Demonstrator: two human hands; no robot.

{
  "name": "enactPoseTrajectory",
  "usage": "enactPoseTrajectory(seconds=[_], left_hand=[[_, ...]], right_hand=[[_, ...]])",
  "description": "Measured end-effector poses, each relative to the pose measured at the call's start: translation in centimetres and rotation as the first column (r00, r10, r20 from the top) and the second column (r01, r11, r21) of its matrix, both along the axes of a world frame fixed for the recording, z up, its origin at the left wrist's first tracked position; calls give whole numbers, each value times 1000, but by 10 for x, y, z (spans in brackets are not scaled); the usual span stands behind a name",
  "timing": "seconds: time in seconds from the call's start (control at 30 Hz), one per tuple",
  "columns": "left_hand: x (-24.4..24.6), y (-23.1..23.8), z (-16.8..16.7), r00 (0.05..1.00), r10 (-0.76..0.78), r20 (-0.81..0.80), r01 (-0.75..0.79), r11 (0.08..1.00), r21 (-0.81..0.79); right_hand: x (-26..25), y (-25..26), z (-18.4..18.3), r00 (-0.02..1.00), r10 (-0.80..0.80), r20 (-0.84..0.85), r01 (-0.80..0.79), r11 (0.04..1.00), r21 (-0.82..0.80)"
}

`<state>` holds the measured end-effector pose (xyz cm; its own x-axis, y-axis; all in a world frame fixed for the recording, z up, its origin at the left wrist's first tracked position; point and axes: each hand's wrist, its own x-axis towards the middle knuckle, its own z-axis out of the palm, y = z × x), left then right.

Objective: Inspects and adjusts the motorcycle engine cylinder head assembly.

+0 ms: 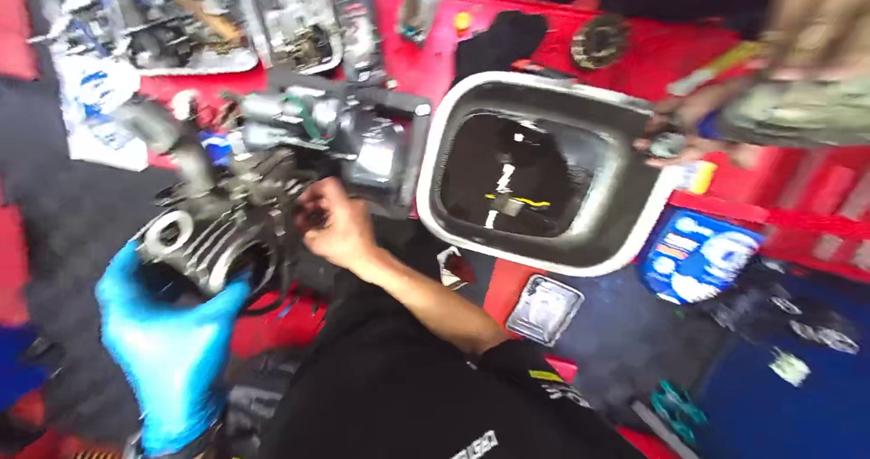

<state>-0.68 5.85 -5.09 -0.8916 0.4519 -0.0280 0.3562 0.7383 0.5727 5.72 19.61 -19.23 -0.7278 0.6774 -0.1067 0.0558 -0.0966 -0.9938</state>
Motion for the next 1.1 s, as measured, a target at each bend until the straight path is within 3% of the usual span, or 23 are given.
enactPoseTrajectory(seconds=[0.17,0.27,0.4,0.53,0.67,0.8,0.97,1.1], left_hand=[[-17,-27,-36,989,-16,-150,23,999,47],[-2,0,-21,994,63,-87,-61,998,15],[-19,-23,-39,997,-19,-71,22,999,46],[-7,-5,-28,997,41,-58,-38,997,61],[-28,-40,-61,990,-7,-143,15,998,56],[-12,-16,-29,999,-36,-33,37,999,3],[1,4,-9,1000,10,7,-10,999,-53],[-2,-3,-15,998,50,36,-47,995,-87]], right_hand=[[4,2,-2,999,-9,-50,9,1000,1],[4,3,-4,996,15,-93,-17,1000,-21],[4,4,-12,990,41,-136,-49,997,-53],[3,8,-11,984,73,-162,-87,993,-83],[2,11,-14,976,97,-195,-118,988,-103],[-1,10,-16,970,88,-227,-118,986,-119],[-1,7,-15,984,131,-119,-138,989,-55],[-2,3,-26,982,143,-123,-144,989,-3]])
